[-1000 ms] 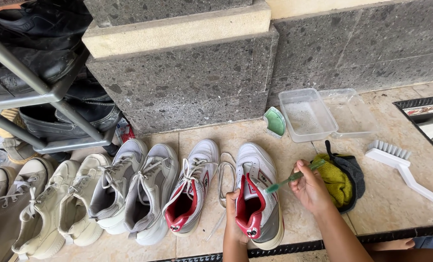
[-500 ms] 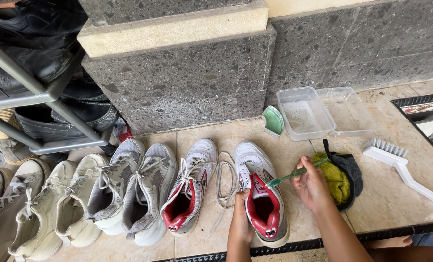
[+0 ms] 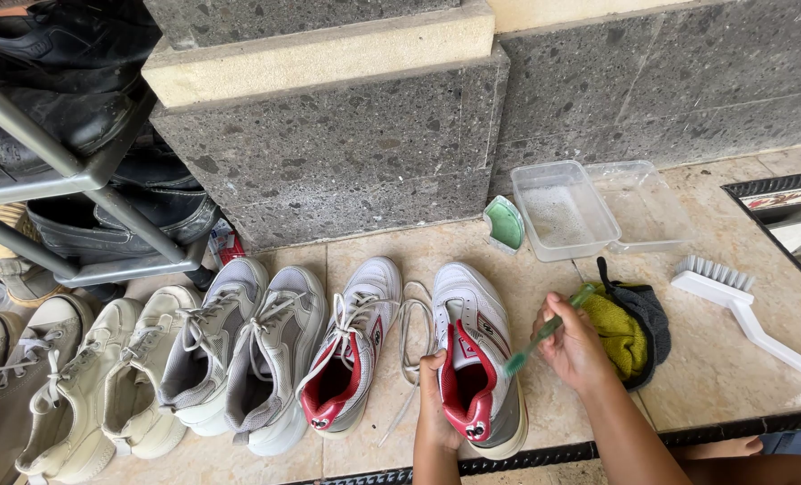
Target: Cleaning white sneakers using a toothbrush and a cloth at an entrance area.
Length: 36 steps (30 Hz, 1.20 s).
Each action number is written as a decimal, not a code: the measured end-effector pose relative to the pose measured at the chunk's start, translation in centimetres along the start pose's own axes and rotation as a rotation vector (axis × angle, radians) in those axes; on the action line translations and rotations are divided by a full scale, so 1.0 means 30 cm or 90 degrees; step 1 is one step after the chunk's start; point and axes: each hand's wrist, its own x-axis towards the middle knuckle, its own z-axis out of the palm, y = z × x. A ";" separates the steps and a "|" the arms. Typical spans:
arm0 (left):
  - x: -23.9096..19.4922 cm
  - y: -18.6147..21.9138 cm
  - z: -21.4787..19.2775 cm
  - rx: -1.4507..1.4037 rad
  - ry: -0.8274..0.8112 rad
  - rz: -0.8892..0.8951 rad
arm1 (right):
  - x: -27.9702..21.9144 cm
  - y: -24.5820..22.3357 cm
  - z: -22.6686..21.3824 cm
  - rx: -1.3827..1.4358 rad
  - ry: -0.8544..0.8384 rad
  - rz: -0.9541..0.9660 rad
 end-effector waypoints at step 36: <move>0.133 0.037 -0.190 -0.211 -0.250 0.067 | -0.135 -0.176 0.212 -0.785 -0.024 -0.329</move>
